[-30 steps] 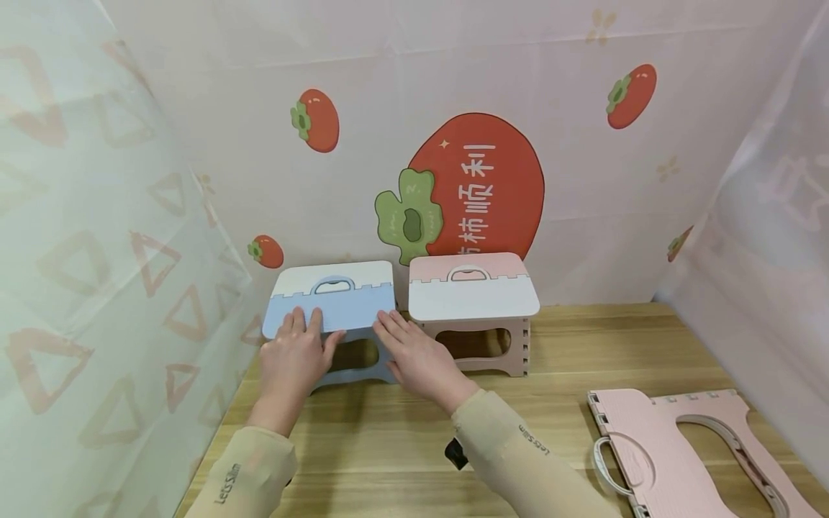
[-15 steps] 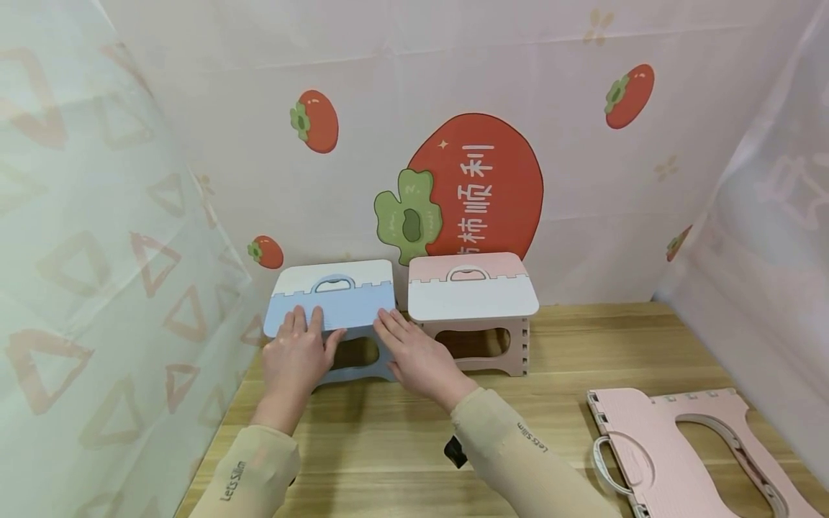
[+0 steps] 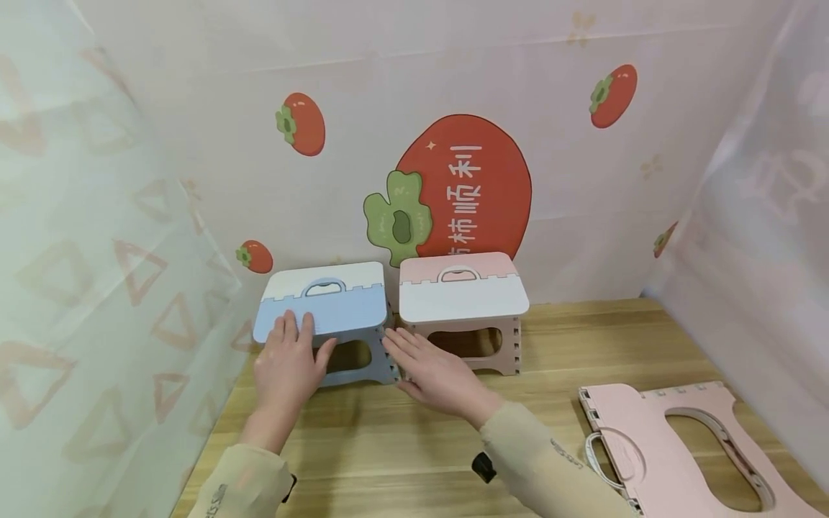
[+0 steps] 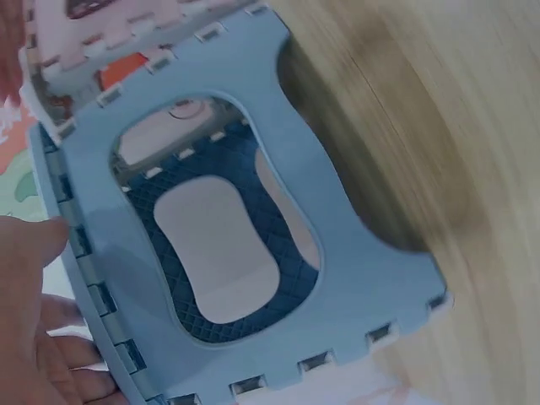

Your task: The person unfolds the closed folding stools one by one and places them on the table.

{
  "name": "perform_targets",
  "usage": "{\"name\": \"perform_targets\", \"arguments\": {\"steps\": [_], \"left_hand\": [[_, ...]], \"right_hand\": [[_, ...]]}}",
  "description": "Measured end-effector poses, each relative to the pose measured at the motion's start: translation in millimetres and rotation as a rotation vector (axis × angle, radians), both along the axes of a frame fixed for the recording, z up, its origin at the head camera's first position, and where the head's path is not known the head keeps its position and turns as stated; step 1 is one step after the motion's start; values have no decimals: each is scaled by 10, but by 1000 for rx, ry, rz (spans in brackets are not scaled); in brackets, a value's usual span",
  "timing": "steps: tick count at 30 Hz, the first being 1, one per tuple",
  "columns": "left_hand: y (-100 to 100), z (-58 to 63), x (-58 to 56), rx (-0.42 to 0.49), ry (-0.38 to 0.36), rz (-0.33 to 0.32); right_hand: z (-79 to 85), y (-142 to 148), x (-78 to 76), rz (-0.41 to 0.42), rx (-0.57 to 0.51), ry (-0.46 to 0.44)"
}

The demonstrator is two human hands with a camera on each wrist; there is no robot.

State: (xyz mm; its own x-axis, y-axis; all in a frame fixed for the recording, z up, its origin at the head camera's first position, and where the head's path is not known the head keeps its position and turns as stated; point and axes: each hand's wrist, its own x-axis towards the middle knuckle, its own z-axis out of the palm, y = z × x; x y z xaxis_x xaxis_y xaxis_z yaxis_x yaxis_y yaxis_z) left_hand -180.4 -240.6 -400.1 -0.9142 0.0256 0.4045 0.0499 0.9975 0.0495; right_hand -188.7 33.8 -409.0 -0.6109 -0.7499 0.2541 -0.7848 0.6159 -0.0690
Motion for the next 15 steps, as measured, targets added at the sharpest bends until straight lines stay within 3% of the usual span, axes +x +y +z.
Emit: {"name": "perform_targets", "arguments": {"steps": [3,5,8,13,15], "left_hand": [[-2,8,60,96,-60,-64],[14,-4,103,184,-60,-118],[74,-39,194,338,14,-171],[236,-108,352,557,207,-262],[314,-125,399,627,231,-282]], "right_hand": [[3,182,55,19,-9,-27],[1,313,89,27,-20,-39],[-5,527,143,46,-48,-42],[-41,917,229,62,-71,-50],[-68,1076,259,55,-77,-47]]}}
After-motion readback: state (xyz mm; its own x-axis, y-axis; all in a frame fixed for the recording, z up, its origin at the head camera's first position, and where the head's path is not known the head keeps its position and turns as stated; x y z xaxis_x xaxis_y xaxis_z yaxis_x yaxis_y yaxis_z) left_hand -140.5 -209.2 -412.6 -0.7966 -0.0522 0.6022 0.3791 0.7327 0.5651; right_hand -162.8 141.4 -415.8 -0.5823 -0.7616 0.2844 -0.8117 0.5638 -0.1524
